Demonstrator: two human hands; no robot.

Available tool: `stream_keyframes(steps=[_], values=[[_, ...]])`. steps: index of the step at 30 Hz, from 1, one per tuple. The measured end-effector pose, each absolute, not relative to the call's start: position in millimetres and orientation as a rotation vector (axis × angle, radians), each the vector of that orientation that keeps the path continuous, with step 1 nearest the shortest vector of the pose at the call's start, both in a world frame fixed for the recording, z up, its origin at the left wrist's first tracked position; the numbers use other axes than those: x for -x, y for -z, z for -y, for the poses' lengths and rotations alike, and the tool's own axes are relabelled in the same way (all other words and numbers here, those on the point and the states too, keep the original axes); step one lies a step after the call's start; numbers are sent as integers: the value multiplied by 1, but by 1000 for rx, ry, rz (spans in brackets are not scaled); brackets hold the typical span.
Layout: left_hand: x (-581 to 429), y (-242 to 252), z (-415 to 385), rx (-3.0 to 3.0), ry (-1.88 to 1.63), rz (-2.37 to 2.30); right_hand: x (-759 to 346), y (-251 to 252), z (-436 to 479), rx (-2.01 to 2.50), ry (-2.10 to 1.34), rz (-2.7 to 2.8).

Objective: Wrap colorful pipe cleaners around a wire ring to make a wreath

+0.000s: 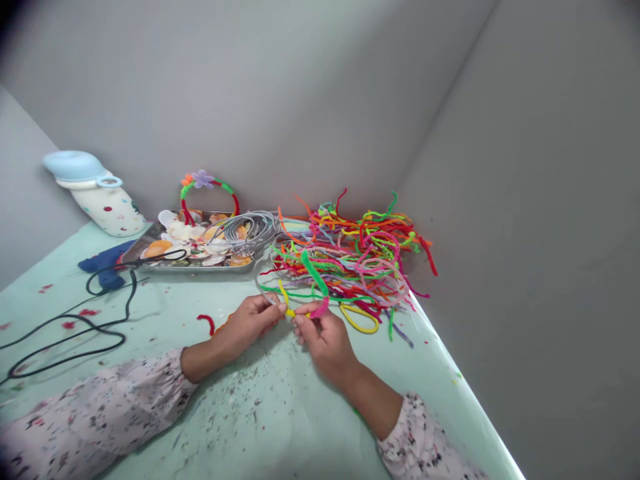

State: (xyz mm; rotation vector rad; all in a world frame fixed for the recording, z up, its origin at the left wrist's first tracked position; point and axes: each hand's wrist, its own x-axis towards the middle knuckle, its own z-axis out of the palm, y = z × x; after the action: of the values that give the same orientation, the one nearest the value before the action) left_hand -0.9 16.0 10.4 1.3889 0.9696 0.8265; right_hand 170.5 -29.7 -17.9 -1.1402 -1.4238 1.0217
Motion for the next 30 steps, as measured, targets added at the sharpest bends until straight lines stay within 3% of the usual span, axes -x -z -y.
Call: stream_keyframes(steps=[30], values=[[6, -5, -17, -1302, -860, -818, -172, 16, 27, 1071, -1125, 1304]])
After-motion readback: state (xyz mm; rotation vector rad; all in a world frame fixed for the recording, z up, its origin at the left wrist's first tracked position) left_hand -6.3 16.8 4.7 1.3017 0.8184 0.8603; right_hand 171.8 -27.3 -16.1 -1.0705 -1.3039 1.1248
